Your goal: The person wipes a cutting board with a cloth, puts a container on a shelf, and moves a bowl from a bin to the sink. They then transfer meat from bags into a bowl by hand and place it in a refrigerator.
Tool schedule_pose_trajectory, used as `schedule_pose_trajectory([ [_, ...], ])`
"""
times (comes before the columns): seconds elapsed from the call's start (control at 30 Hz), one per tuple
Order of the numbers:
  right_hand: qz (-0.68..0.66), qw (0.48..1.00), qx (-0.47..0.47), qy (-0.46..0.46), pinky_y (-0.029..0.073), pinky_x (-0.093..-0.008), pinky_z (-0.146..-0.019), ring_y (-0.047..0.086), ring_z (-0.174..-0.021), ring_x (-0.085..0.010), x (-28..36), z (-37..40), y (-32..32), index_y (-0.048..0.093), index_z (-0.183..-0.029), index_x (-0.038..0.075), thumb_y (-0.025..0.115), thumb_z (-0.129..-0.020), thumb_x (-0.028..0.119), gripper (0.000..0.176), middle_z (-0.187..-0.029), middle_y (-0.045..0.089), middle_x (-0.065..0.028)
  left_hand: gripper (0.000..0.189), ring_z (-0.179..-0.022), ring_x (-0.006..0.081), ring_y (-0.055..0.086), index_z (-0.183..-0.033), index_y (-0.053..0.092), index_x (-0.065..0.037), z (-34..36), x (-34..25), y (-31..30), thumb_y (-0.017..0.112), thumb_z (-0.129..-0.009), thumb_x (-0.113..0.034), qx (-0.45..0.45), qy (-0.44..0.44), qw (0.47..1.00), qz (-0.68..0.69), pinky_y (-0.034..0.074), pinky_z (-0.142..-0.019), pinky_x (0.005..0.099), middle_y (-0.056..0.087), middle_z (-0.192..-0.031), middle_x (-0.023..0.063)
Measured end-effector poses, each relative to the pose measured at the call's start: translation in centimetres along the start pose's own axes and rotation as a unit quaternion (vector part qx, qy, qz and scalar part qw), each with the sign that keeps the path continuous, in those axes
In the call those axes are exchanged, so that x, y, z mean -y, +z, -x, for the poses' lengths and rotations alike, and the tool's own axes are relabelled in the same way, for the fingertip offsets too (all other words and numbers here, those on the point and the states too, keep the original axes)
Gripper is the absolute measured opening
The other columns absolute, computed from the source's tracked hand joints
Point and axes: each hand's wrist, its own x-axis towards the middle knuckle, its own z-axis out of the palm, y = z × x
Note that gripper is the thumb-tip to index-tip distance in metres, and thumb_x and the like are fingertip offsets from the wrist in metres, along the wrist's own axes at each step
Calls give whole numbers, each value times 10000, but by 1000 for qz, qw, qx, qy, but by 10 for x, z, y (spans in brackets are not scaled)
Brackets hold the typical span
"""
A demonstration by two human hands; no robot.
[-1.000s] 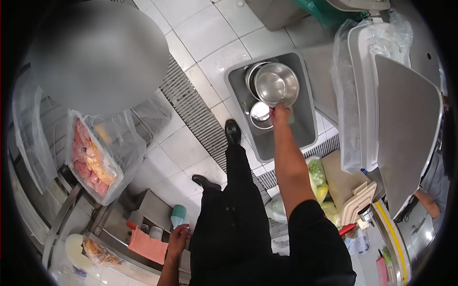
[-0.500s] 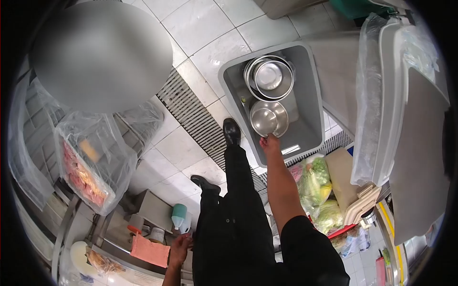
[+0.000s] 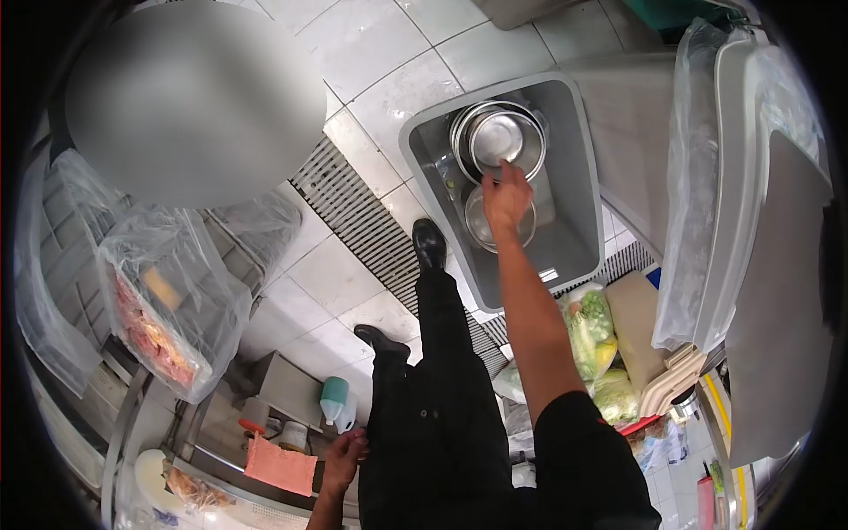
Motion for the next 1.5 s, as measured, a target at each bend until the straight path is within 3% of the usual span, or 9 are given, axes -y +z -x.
schedule_pose_trajectory([
  [0.07, -4, 999, 45, -29, 428, -455, -907, 573, -1013, -357, 6, -31, 24, 605, -1135, 68, 605, -833, 298, 380, -1047, 615, -160, 363, -752, 103, 587, -1123, 596, -4, -1, -7, 0, 631, -884, -276, -12, 2, 1000, -10, 476, -683, 244, 623, -850, 32],
  [0.13, 11, 973, 225, 44, 460, -447, -849, 604, -956, -383, 0, -49, 48, 597, -1159, 59, 577, -851, 316, 401, -1005, 635, -194, 363, -755, 105, 588, -1123, 597, 0, -2, -9, -2, 625, -886, -273, -10, 17, 1000, -9, 478, -701, 247, 625, -858, 33],
  [0.3, -224, 950, 196, 96, 463, -452, -869, 605, -954, -401, 14, -47, 46, 612, -1041, 24, 533, -881, 304, 331, -999, 645, -224, 278, -786, 152, 629, -1148, 567, 0, -3, -9, -6, 546, -915, -150, -11, 29, 999, -27, 511, -727, 282, 640, -930, 82],
  [0.4, 14, 976, 217, 14, 475, -443, -864, 622, -948, -376, 14, -44, 52, 639, -940, 26, 557, -860, 259, 260, -966, 657, -215, 320, -790, 144, 614, -1155, 567, 2, -5, -9, -1, 575, -914, -208, -4, 16, 1000, -10, 502, -719, 278, 632, -911, 64],
  [0.53, 48, 970, 236, -35, 489, -440, -842, 630, -936, -368, 10, -51, 47, 635, -909, 25, 545, -867, 243, 240, -958, 662, -205, 354, -803, 148, 609, -1161, 566, 9, -1, -13, -1, 603, -911, -239, 2, 6, 1000, -8, 503, -735, 288, 630, -901, 54],
  [0.83, -2, 984, 179, -21, 472, -515, -579, 598, -607, -440, 26, 57, -151, 562, -781, -6, 537, -903, 255, 289, -626, 593, -251, 285, -795, 151, 620, -1153, 562, 2, -1, -14, -4, 546, -916, -157, 14, 23, 1000, 12, 511, -734, 285, 633, -931, 80],
  [1.23, 82, 956, 279, 27, 505, -477, -747, 635, -830, -391, -47, 103, -3, 607, -897, 37, 540, -896, 335, 306, -822, 651, -216, 298, -780, 145, 620, -1147, 559, -6, -7, -20, -5, 561, -912, -188, 17, 34, 999, 11, 509, -730, 277, 633, -953, 77],
  [1.33, 110, 917, 381, 41, 508, -468, -792, 637, -919, -362, -18, 70, -35, 637, -1032, 73, 505, -898, 347, 332, -981, 657, -198, 299, -785, 140, 612, -1148, 559, -2, -11, -21, -6, 558, -913, -186, 21, 18, 1000, 11, 508, -726, 279, 628, -945, 75],
  [1.5, -34, 990, -93, 96, 465, -467, -893, 574, -1019, -429, -50, -14, -11, 541, -1167, -30, 618, -830, 274, 461, -1065, 609, -257, 293, -799, 127, 600, -1157, 563, 5, -33, -39, 4, 533, -934, -182, 30, 41, 998, -46, 498, -732, 265, 627, -917, 63],
])
